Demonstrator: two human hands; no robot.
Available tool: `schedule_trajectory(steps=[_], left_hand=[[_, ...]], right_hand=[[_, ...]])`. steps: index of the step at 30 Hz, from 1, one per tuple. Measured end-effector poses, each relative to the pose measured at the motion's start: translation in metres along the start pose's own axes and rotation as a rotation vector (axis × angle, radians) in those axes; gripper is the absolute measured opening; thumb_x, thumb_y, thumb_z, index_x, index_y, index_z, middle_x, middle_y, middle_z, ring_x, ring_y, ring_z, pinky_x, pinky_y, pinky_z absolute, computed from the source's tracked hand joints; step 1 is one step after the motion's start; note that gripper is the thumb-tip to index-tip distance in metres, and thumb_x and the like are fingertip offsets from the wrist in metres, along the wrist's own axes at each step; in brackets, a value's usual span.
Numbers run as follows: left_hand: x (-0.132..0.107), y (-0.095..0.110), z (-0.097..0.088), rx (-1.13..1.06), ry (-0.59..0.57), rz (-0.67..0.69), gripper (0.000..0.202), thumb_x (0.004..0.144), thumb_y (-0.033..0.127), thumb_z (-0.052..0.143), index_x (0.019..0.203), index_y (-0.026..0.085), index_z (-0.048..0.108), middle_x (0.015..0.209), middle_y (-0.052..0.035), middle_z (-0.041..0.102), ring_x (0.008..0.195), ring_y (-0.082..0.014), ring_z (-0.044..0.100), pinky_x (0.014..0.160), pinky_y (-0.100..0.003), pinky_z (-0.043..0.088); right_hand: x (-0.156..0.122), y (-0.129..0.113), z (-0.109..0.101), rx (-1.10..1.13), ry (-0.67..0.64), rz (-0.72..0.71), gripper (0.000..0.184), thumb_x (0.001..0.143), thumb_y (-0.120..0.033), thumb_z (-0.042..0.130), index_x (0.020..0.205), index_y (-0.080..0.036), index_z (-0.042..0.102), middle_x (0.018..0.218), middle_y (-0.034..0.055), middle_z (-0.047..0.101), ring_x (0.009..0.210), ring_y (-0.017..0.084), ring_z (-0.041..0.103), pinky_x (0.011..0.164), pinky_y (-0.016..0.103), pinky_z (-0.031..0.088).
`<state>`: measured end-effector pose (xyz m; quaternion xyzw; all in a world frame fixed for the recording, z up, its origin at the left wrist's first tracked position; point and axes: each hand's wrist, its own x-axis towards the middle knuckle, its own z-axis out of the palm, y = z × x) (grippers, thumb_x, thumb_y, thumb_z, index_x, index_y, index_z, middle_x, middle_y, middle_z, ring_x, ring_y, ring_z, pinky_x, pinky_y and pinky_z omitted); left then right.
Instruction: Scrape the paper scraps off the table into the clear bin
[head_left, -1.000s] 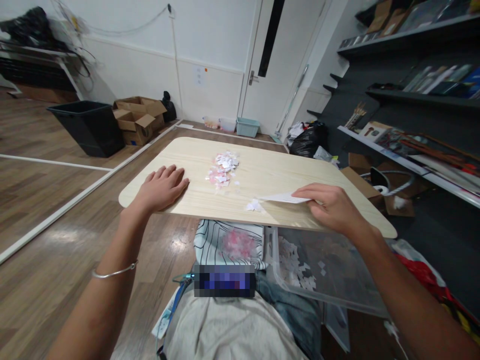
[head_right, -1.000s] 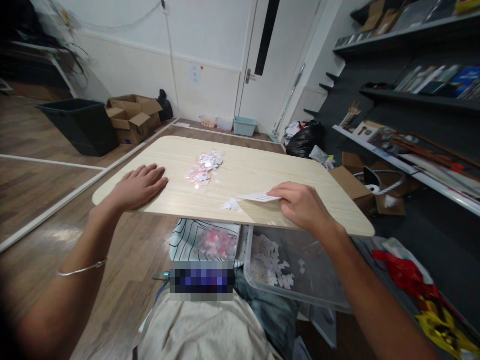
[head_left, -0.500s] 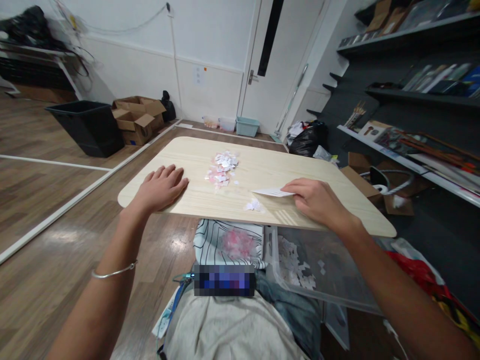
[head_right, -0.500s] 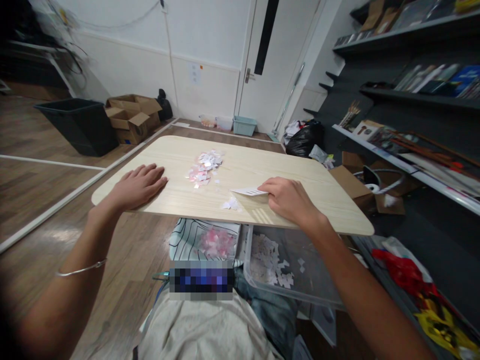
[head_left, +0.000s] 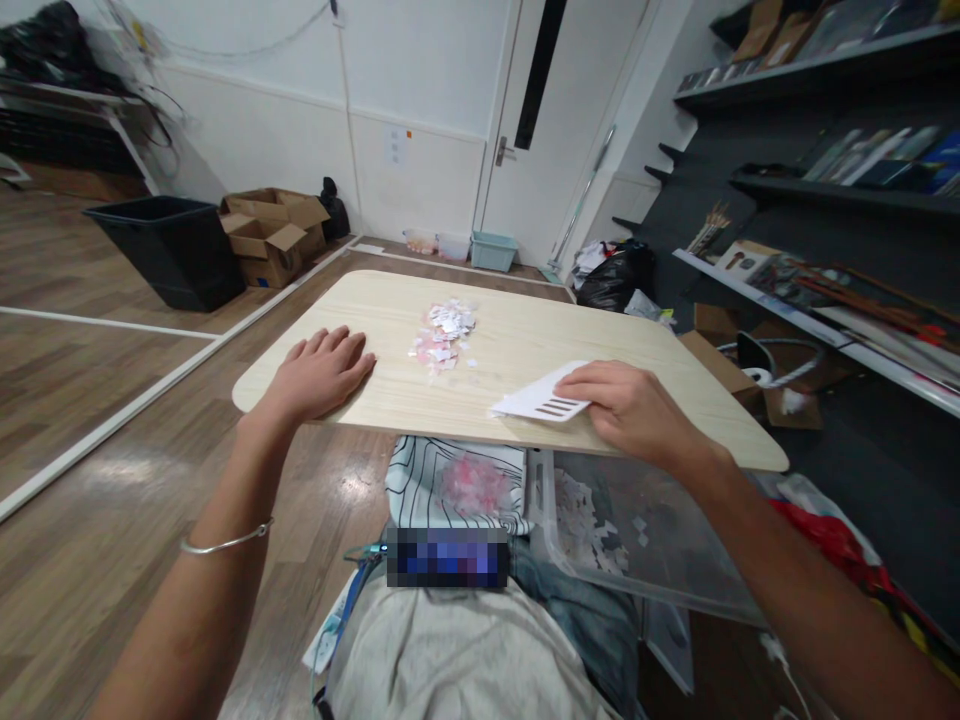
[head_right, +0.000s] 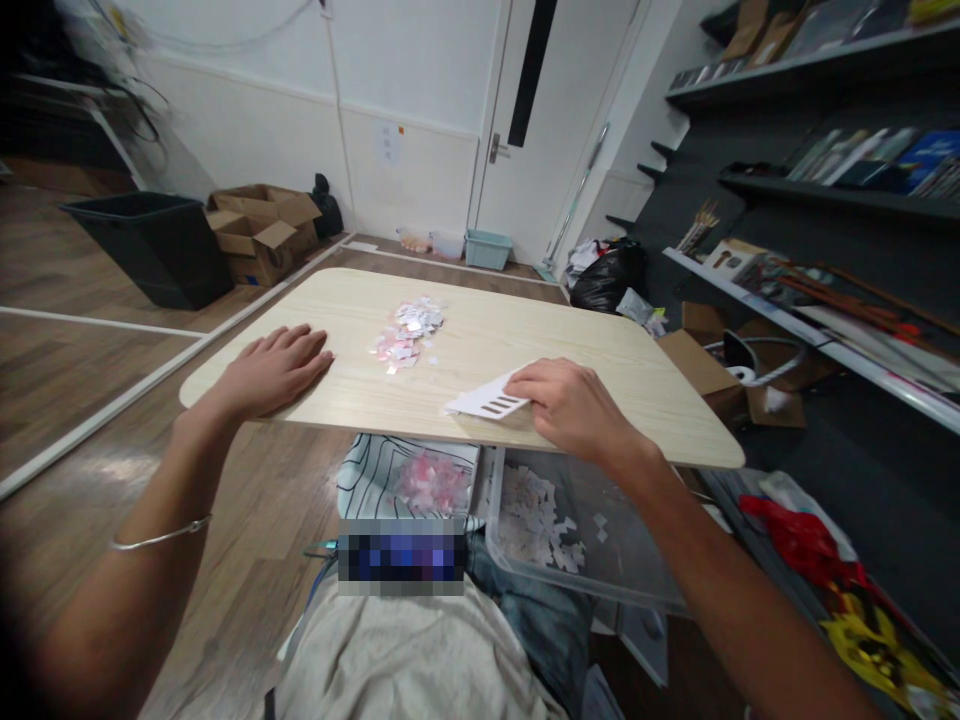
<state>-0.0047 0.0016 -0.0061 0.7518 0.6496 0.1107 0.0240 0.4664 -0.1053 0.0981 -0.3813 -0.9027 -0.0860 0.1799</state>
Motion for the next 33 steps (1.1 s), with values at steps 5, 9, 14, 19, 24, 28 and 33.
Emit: schedule_trajectory(steps=[5, 9, 14, 19, 24, 28, 33], left_hand=[[-0.001, 0.002, -0.004, 0.009, -0.034, 0.012, 0.075, 0.131, 0.055, 0.037, 0.19, 0.023, 0.069, 0.207, -0.0169, 0.054, 0.193, -0.0441, 0.047, 0.155, -0.062, 0.04], [-0.002, 0.003, -0.004, -0.004, -0.011, 0.002, 0.073, 0.13, 0.053, 0.04, 0.188, 0.024, 0.072, 0.205, -0.0175, 0.057, 0.192, -0.0453, 0.049, 0.154, -0.064, 0.041], [-0.003, 0.005, -0.002, -0.005, 0.001, 0.004, 0.072, 0.129, 0.052, 0.04, 0.186, 0.024, 0.074, 0.202, -0.0175, 0.06, 0.19, -0.0449, 0.051, 0.153, -0.062, 0.042], [-0.003, 0.005, -0.005, -0.007, -0.007, 0.006, 0.077, 0.128, 0.054, 0.033, 0.186, 0.022, 0.073, 0.201, -0.0191, 0.061, 0.188, -0.0465, 0.052, 0.152, -0.065, 0.043], [-0.002, 0.003, -0.004, -0.022, -0.007, 0.009, 0.081, 0.128, 0.057, 0.029, 0.187, 0.021, 0.071, 0.202, -0.0199, 0.059, 0.189, -0.0458, 0.051, 0.152, -0.063, 0.042], [-0.002, 0.002, -0.001, -0.041, 0.003, 0.014, 0.081, 0.128, 0.059, 0.03, 0.185, 0.021, 0.073, 0.201, -0.0207, 0.06, 0.189, -0.0468, 0.05, 0.152, -0.065, 0.041], [-0.002, 0.002, -0.001, -0.05, 0.011, 0.016, 0.077, 0.127, 0.059, 0.034, 0.183, 0.025, 0.074, 0.197, -0.0189, 0.065, 0.187, -0.0464, 0.052, 0.152, -0.065, 0.042]], right_hand=[[-0.021, 0.025, 0.004, 0.105, 0.041, 0.01, 0.058, 0.087, 0.004, 0.064, 0.119, -0.024, 0.104, 0.124, 0.0103, 0.102, 0.114, 0.03, 0.099, 0.11, 0.042, 0.079], [-0.055, 0.044, -0.012, 0.095, 0.039, 0.154, 0.056, 0.087, 0.001, 0.064, 0.113, -0.027, 0.104, 0.119, 0.0074, 0.102, 0.11, 0.029, 0.1, 0.109, 0.042, 0.08], [-0.093, 0.055, -0.042, -0.016, 0.02, 0.312, 0.049, 0.089, -0.006, 0.062, 0.104, -0.025, 0.104, 0.112, 0.0107, 0.101, 0.106, 0.034, 0.1, 0.108, 0.047, 0.081], [-0.095, 0.048, -0.061, -0.215, 0.05, 0.465, 0.04, 0.107, -0.02, 0.063, 0.104, -0.026, 0.102, 0.113, 0.0135, 0.101, 0.11, 0.037, 0.099, 0.098, 0.045, 0.079], [-0.08, 0.03, -0.063, -0.348, -0.105, 0.468, 0.039, 0.102, -0.011, 0.063, 0.103, -0.024, 0.1, 0.109, 0.0151, 0.1, 0.1, 0.035, 0.095, 0.086, 0.04, 0.069], [-0.085, 0.021, -0.066, -0.371, -0.141, 0.475, 0.037, 0.099, -0.01, 0.064, 0.095, -0.026, 0.097, 0.102, 0.0133, 0.098, 0.094, 0.034, 0.093, 0.079, 0.038, 0.065], [-0.101, 0.012, -0.073, -0.394, -0.076, 0.497, 0.04, 0.101, -0.014, 0.06, 0.097, -0.028, 0.097, 0.103, 0.0132, 0.099, 0.092, 0.038, 0.095, 0.08, 0.044, 0.069]])
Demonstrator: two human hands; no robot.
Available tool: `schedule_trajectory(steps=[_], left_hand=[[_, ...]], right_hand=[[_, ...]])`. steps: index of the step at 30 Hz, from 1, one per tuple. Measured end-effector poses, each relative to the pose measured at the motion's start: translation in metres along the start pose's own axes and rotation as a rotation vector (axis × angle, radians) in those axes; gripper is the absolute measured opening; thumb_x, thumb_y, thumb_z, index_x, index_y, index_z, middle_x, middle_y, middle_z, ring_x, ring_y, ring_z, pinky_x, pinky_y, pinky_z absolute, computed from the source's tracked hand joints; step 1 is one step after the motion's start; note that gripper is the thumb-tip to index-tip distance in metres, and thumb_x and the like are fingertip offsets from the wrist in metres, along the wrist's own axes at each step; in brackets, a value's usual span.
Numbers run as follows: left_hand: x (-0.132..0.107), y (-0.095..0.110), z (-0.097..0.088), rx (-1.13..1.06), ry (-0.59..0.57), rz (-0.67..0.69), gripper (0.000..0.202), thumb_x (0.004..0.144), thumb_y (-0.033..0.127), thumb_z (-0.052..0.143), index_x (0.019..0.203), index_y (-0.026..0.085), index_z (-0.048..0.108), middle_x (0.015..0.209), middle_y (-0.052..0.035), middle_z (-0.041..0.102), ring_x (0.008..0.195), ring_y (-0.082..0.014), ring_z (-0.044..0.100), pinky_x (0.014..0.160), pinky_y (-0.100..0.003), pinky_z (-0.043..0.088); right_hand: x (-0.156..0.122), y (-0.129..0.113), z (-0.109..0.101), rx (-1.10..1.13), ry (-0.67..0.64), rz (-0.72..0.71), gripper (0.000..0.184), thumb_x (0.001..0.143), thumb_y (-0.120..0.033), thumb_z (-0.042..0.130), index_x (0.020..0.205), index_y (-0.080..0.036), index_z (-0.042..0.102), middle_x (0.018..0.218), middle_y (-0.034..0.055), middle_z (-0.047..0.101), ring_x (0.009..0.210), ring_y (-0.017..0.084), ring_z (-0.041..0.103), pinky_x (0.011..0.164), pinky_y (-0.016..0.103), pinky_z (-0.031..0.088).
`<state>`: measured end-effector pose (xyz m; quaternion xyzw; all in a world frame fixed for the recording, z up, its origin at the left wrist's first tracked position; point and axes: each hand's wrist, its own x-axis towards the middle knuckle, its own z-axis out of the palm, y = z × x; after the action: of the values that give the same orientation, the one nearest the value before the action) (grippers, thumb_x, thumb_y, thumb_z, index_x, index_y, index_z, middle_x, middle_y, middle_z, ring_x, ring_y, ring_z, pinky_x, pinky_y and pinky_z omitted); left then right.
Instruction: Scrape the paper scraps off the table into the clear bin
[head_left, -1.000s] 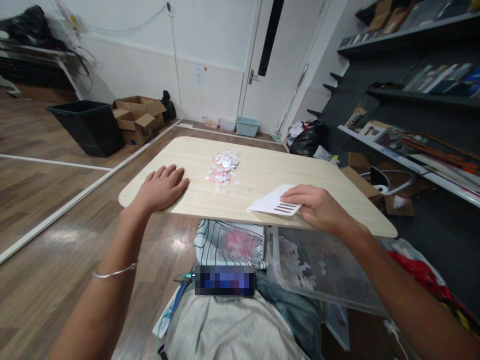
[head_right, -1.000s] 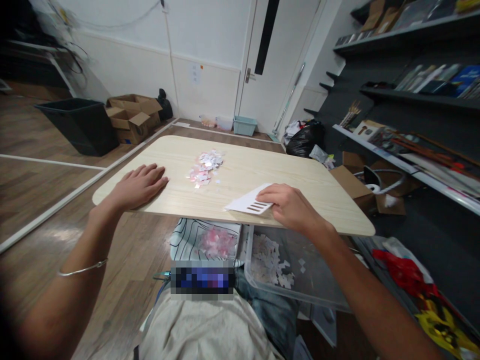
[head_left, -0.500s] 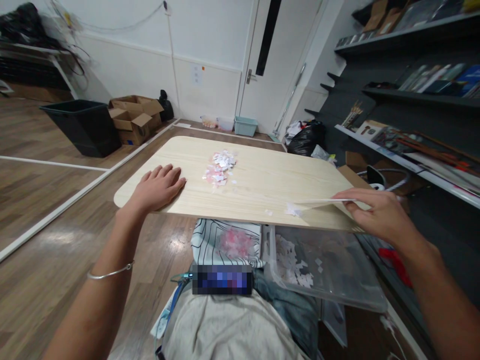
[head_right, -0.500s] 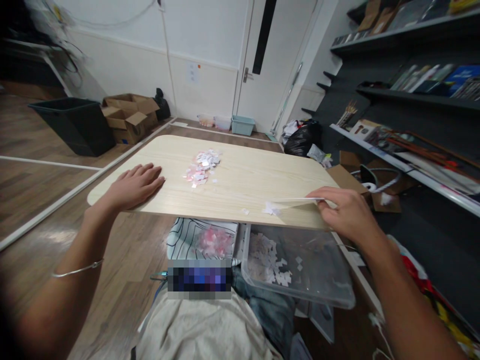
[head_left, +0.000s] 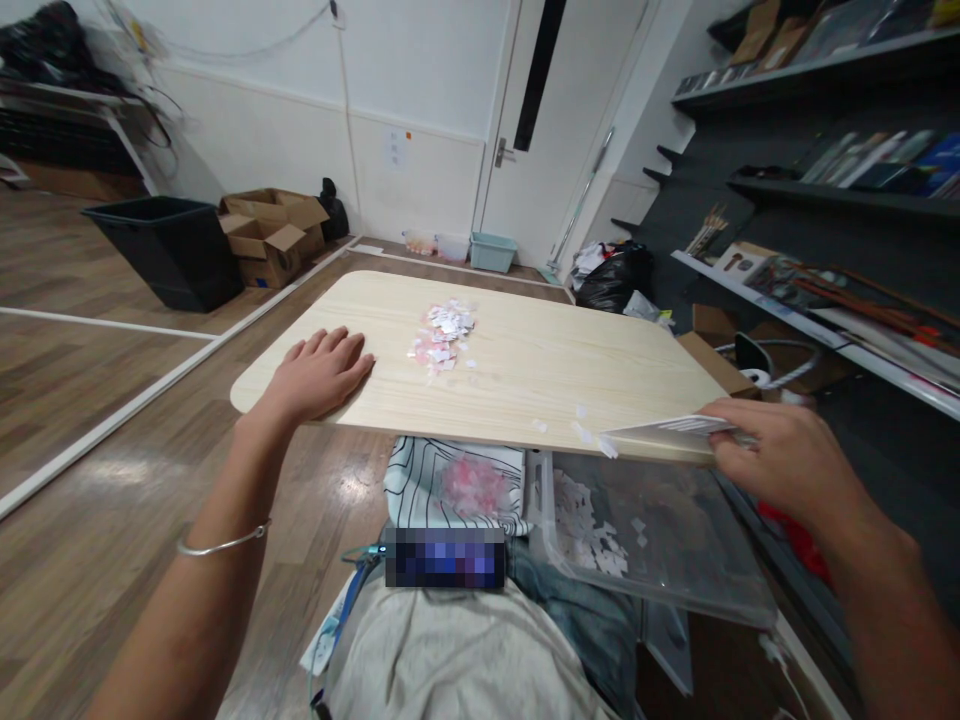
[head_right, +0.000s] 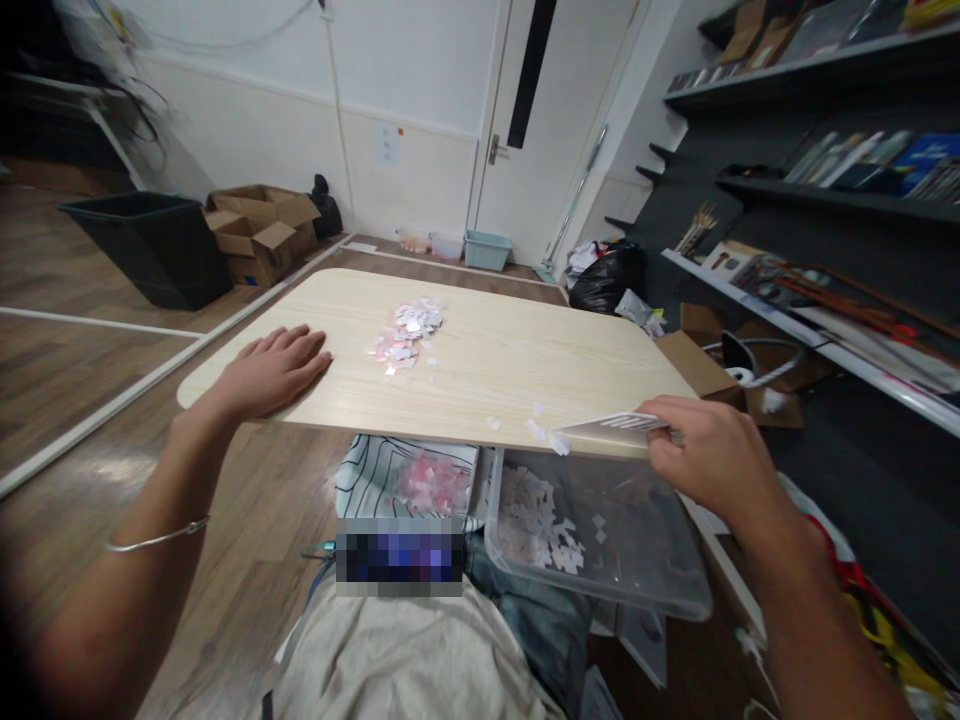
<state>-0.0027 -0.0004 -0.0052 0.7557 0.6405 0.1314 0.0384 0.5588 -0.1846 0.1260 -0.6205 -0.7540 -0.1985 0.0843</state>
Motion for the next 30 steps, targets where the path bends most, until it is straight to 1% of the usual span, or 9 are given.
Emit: schedule_trajectory(steps=[5, 9, 12, 14, 17, 20, 25, 27, 30], left_hand=[[0.0, 0.001, 0.0, 0.015, 0.002, 0.0, 0.077, 0.127, 0.056, 0.034, 0.182, 0.024, 0.075, 0.196, -0.0196, 0.066, 0.185, -0.0467, 0.054, 0.151, -0.065, 0.043], [0.0, 0.0, 0.001, 0.023, -0.01, 0.003, 0.078, 0.128, 0.058, 0.031, 0.183, 0.022, 0.074, 0.197, -0.0204, 0.064, 0.187, -0.0463, 0.052, 0.151, -0.064, 0.042], [0.0, -0.001, 0.001, 0.027, -0.012, -0.003, 0.079, 0.129, 0.06, 0.029, 0.183, 0.023, 0.074, 0.199, -0.0194, 0.062, 0.188, -0.0448, 0.051, 0.153, -0.061, 0.041], [0.0, -0.001, 0.001, 0.028, -0.014, -0.008, 0.08, 0.129, 0.062, 0.03, 0.184, 0.024, 0.073, 0.201, -0.0189, 0.06, 0.189, -0.0442, 0.05, 0.153, -0.06, 0.04], [-0.001, 0.0, 0.001, 0.024, -0.011, -0.013, 0.081, 0.129, 0.06, 0.03, 0.186, 0.022, 0.071, 0.203, -0.0199, 0.057, 0.19, -0.045, 0.05, 0.154, -0.061, 0.04], [-0.001, 0.0, 0.001, 0.018, -0.009, -0.013, 0.08, 0.128, 0.059, 0.031, 0.188, 0.022, 0.07, 0.204, -0.0194, 0.057, 0.191, -0.0461, 0.048, 0.153, -0.064, 0.04], [0.0, -0.001, 0.001, 0.012, -0.007, -0.012, 0.078, 0.129, 0.06, 0.033, 0.186, 0.025, 0.072, 0.203, -0.0174, 0.059, 0.191, -0.0454, 0.048, 0.153, -0.063, 0.04], [0.0, -0.001, 0.001, 0.014, -0.015, -0.006, 0.078, 0.129, 0.061, 0.032, 0.185, 0.024, 0.072, 0.203, -0.0181, 0.058, 0.191, -0.0453, 0.048, 0.154, -0.063, 0.04], [0.001, -0.002, 0.003, 0.011, -0.012, 0.003, 0.077, 0.129, 0.061, 0.034, 0.183, 0.023, 0.073, 0.203, -0.0196, 0.058, 0.191, -0.0469, 0.048, 0.153, -0.065, 0.04]], right_hand=[[-0.022, 0.0, 0.004, -0.009, 0.013, 0.028, 0.039, 0.101, -0.019, 0.059, 0.095, -0.03, 0.096, 0.098, 0.0133, 0.098, 0.088, 0.041, 0.095, 0.076, 0.046, 0.07], [-0.031, -0.001, 0.012, -0.004, 0.145, 0.12, 0.036, 0.101, -0.025, 0.06, 0.093, -0.026, 0.094, 0.1, 0.0176, 0.098, 0.09, 0.042, 0.096, 0.084, 0.049, 0.075], [-0.016, -0.012, 0.015, 0.003, 0.182, 0.114, 0.037, 0.103, -0.025, 0.06, 0.097, -0.025, 0.096, 0.106, 0.0178, 0.099, 0.096, 0.042, 0.097, 0.085, 0.048, 0.075], [0.003, -0.024, 0.018, 0.037, 0.175, 0.077, 0.039, 0.104, -0.022, 0.059, 0.098, -0.027, 0.097, 0.104, 0.0124, 0.1, 0.098, 0.039, 0.097, 0.084, 0.044, 0.074], [0.029, -0.04, 0.026, 0.1, 0.137, -0.011, 0.037, 0.097, -0.016, 0.064, 0.098, -0.032, 0.098, 0.103, 0.0045, 0.1, 0.096, 0.033, 0.097, 0.079, 0.039, 0.072], [0.033, -0.051, 0.033, 0.099, 0.117, -0.066, 0.036, 0.088, -0.012, 0.067, 0.096, -0.031, 0.097, 0.102, 0.0044, 0.099, 0.093, 0.033, 0.096, 0.074, 0.038, 0.069], [-0.016, -0.056, 0.026, 0.146, 0.136, -0.101, 0.036, 0.084, -0.006, 0.064, 0.089, -0.029, 0.091, 0.095, 0.0058, 0.096, 0.086, 0.032, 0.095, 0.071, 0.038, 0.069], [-0.042, -0.054, 0.019, 0.188, 0.173, -0.043, 0.039, 0.086, -0.006, 0.063, 0.095, -0.031, 0.092, 0.1, 0.0059, 0.097, 0.088, 0.034, 0.095, 0.073, 0.042, 0.073], [-0.071, -0.054, 0.012, 0.227, 0.216, 0.072, 0.048, 0.092, -0.005, 0.06, 0.106, -0.035, 0.095, 0.111, 0.0045, 0.099, 0.098, 0.037, 0.098, 0.086, 0.049, 0.08]])
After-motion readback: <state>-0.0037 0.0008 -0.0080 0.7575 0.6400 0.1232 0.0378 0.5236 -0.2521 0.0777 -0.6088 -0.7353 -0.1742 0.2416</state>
